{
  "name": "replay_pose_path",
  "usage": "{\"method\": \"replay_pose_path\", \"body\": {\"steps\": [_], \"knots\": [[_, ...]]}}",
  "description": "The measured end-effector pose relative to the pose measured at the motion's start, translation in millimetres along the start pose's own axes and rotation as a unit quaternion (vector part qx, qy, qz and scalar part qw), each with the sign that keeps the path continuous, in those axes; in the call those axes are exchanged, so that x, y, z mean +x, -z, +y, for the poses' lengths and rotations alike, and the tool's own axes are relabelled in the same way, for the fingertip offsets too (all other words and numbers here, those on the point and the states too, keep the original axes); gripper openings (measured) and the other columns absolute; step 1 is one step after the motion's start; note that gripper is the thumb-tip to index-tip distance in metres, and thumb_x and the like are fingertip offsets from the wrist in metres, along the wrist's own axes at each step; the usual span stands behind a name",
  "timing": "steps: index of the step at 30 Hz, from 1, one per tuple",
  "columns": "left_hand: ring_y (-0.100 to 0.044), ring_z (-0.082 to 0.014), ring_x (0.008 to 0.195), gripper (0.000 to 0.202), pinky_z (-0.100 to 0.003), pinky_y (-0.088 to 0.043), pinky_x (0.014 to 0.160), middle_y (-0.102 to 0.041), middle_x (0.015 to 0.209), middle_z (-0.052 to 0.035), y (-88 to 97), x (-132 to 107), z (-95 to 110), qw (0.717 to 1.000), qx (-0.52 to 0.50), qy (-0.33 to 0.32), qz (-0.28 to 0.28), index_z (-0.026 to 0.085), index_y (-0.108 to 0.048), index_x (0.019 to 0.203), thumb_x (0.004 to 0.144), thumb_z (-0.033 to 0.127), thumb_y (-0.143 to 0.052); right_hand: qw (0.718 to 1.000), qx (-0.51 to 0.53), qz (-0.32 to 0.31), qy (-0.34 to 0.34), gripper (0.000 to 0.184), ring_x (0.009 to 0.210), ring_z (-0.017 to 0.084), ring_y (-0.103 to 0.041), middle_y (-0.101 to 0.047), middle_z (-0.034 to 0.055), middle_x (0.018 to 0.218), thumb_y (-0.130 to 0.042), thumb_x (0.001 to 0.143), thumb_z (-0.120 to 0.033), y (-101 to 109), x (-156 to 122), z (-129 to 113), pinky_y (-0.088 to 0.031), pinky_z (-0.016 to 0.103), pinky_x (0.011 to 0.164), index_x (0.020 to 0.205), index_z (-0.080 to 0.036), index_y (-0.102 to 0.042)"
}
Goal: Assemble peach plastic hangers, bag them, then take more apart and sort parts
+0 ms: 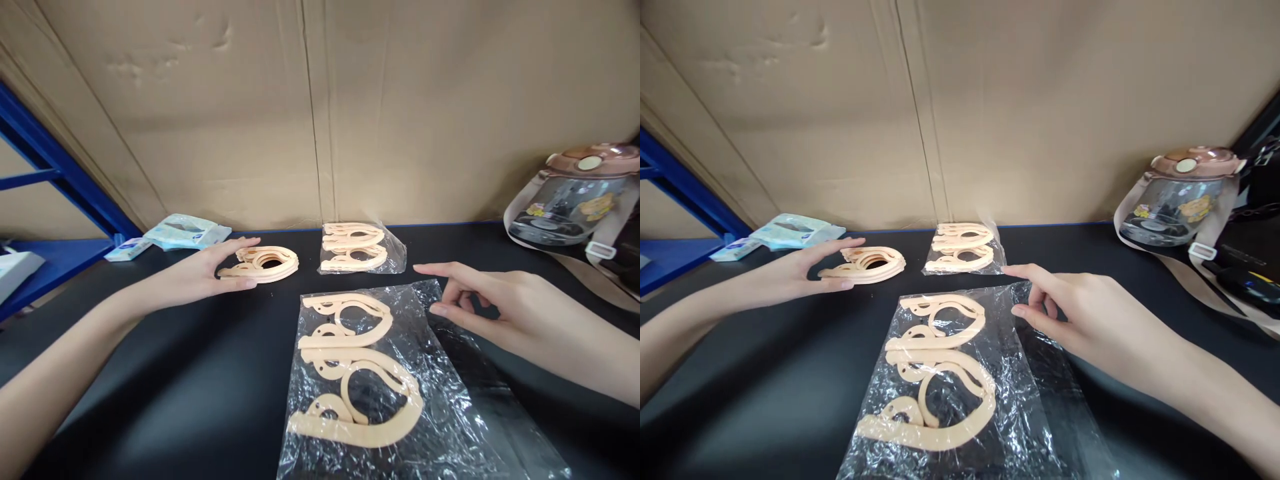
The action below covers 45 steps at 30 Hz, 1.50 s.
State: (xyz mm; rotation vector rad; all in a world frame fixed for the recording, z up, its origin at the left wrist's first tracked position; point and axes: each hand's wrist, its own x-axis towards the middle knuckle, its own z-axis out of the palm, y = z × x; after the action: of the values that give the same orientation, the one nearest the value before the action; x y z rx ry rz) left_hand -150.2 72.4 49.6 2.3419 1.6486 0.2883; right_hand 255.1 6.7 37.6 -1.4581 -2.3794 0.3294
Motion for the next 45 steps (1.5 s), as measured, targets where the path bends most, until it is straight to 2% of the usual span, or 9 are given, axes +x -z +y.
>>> {"method": "replay_pose_path", "body": {"steps": [8, 16, 21, 27, 32, 36, 41, 43, 45], "knots": [[-0.044, -0.0339, 0.128, 0.084, -0.042, -0.031, 0.109, -0.042, 0.147, -0.0009, -0.7, 5.9, -11.6, 0.999, -0.018, 0.036, -0.006, 0.017, -0.031, 0.144, 0.079, 0.066, -0.052, 0.999, -0.026, 0.014, 0.043, 0.045, 0.056, 0.013, -0.06, -0.064, -0.0049, 0.07, -0.046, 0.093, -0.051, -2.1, -1.7, 0.2, -0.043, 0.025, 0.053, 0.133, -0.03, -0.048], [-0.048, -0.0306, 0.122, 0.091, -0.042, -0.037, 0.104, -0.043, 0.143, -0.0111, 0.8, 4.6, -7.4, 0.996, -0.076, 0.035, 0.032, 0.019, -0.021, 0.148, 0.077, 0.054, -0.065, 0.996, -0.031, 0.034, 0.076, 0.04, 0.059, 0.013, -0.061, -0.065, -0.0055, 0.07, -0.048, 0.094, -0.043, -6.0, -2.5, 2.4, -0.047, 0.026, 0.056, 0.131, -0.029, -0.05], [-0.048, -0.0304, 0.122, 0.084, -0.045, -0.035, 0.106, -0.048, 0.138, -0.0087, -0.4, -2.1, 12.7, 0.993, -0.078, -0.001, 0.09, 0.019, -0.027, 0.146, 0.079, 0.051, -0.066, 0.994, -0.034, 0.054, 0.087, 0.038, 0.065, 0.015, -0.062, -0.065, -0.0046, 0.075, -0.049, 0.094, -0.043, -7.5, -1.6, 3.1, -0.05, 0.028, 0.06, 0.13, -0.03, -0.05], [-0.052, -0.0292, 0.122, 0.088, -0.046, -0.038, 0.107, -0.055, 0.129, -0.007, -26.4, -11.4, 67.9, 0.975, -0.134, -0.1, 0.146, 0.027, -0.033, 0.141, 0.069, 0.053, -0.076, 0.978, -0.02, 0.136, 0.16, 0.042, 0.116, 0.022, -0.055, -0.055, 0.0063, 0.129, -0.054, 0.092, -0.042, -9.4, -3.4, -11.8, -0.048, 0.037, 0.096, 0.131, -0.027, -0.048], [-0.049, -0.0277, 0.125, 0.091, -0.051, -0.024, 0.115, -0.054, 0.134, -0.0047, -50.4, -23.0, 132.9, 0.966, -0.068, -0.219, 0.122, 0.029, -0.028, 0.141, 0.069, 0.046, -0.08, 0.973, -0.03, 0.107, 0.2, 0.071, 0.128, 0.027, -0.046, -0.045, 0.0085, 0.143, -0.065, 0.082, -0.053, -14.2, -10.6, -26.4, -0.046, 0.043, 0.101, 0.141, -0.028, -0.034], [-0.041, -0.0277, 0.134, 0.089, -0.047, -0.021, 0.118, -0.048, 0.143, -0.0077, -59.3, -25.8, 161.2, 0.96, -0.041, -0.252, 0.116, 0.023, -0.029, 0.139, 0.069, 0.045, -0.08, 0.972, -0.023, 0.087, 0.215, 0.067, 0.126, 0.025, -0.049, -0.05, 0.0076, 0.139, -0.063, 0.085, -0.046, -15.6, -15.0, -33.2, -0.046, 0.043, 0.102, 0.142, -0.028, -0.032], [-0.01, -0.0333, 0.146, 0.095, -0.054, -0.022, 0.116, -0.016, 0.159, -0.0098, -63.6, -23.9, 157.0, 0.974, -0.049, -0.211, 0.059, 0.024, -0.013, 0.15, 0.079, 0.062, -0.063, 0.982, -0.065, 0.081, 0.161, 0.064, 0.113, 0.025, -0.059, -0.058, 0.0079, 0.131, -0.061, 0.084, -0.035, -1.4, -12.5, -13.3, -0.054, 0.038, 0.089, 0.142, -0.025, -0.035], [-0.001, -0.0336, 0.147, 0.084, -0.057, -0.021, 0.115, -0.004, 0.161, -0.0064, -62.8, -23.9, 145.7, 0.981, -0.055, -0.188, 0.009, 0.028, -0.011, 0.152, 0.087, 0.062, -0.052, 0.982, -0.109, 0.108, 0.106, 0.064, 0.107, 0.029, -0.063, -0.06, 0.0095, 0.128, -0.06, 0.083, -0.04, 8.2, -10.6, 5.5, -0.055, 0.042, 0.085, 0.14, -0.024, -0.038], [-0.003, -0.0323, 0.147, 0.066, -0.057, -0.021, 0.115, -0.007, 0.161, -0.0032, -61.4, -24.6, 131.6, 0.984, -0.067, -0.164, -0.029, 0.03, -0.021, 0.15, 0.094, 0.057, -0.043, 0.983, -0.145, 0.101, 0.044, 0.067, 0.105, 0.033, -0.064, -0.059, 0.0111, 0.13, -0.061, 0.08, -0.046, 17.5, -10.3, 23.8, -0.054, 0.046, 0.082, 0.139, -0.023, -0.041]]}}
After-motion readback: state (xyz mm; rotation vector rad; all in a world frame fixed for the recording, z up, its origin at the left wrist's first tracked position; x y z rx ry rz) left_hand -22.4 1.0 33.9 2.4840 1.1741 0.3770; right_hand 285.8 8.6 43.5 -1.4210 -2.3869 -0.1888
